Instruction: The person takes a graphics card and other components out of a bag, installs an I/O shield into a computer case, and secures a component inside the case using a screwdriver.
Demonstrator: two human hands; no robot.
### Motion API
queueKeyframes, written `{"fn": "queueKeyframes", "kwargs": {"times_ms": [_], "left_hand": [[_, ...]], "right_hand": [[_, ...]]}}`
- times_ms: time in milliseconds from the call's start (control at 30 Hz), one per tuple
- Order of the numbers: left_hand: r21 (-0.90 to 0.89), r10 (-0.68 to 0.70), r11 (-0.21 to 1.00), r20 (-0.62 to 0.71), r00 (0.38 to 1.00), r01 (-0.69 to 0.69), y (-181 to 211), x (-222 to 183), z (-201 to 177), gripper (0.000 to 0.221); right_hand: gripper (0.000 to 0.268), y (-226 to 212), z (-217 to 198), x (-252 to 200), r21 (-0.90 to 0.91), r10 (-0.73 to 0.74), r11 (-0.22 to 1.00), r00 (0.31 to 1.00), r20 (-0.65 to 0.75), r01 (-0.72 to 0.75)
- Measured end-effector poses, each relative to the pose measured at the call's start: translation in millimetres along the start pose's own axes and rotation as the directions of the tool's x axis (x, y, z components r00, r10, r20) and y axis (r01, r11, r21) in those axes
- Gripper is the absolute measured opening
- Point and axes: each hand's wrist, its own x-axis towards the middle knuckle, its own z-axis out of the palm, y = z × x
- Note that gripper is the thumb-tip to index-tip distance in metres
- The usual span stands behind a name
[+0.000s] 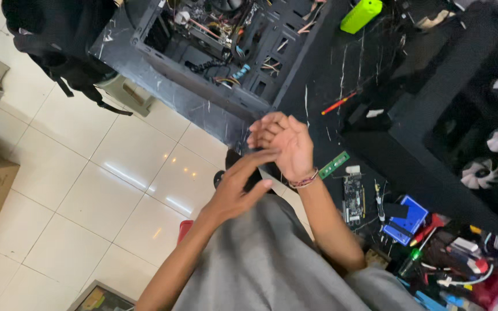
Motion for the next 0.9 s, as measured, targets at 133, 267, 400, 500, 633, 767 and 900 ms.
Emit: {"fn": "queueKeyframes", "kwargs": {"times_ms": [133,267,400,500,633,767,900], "left_hand": [[-0.158,-0.275,0.953,-0.081,0.958,0.26,-37,-5,-49,0.06],[0.02,-0.394,0.912,-0.235,0.889,0.409,-48,28,-102,0.031],[0.111,-0.36,0.905,-0.309,0.88,0.41,-59,62,-137,0.023],[0.12,-0.38,0.888,-0.351,0.856,0.444,-64,87,-156,0.022],[0.21,-0.256,0.916,-0.349,0.902,0.341,-76,125,-184,0.019],[0.4,-0.121,0.882,-0.314,0.942,0.247,-98,160,-214,0.015],[0.471,-0.049,0.87,-0.213,0.976,0.147,-107,203,-238,0.008]], "right_hand": [[0.051,-19,-13,72,-0.13,-0.148,0.98,0.989,0.016,0.149],[0.027,-25,-7,141,-0.241,-0.223,0.942,0.973,0.067,0.232],[0.049,-19,0,171,-0.243,-0.161,0.952,0.98,0.118,0.185],[0.044,-15,-2,177,-0.269,-0.106,0.957,0.994,0.025,0.109],[0.043,-12,-10,186,-0.355,-0.09,0.932,0.995,-0.035,0.072],[0.03,-14,-3,192,-0.466,-0.119,0.883,0.986,-0.115,0.052],[0.041,-8,6,207,-0.572,-0.146,0.82,0.976,-0.159,0.029]]}}
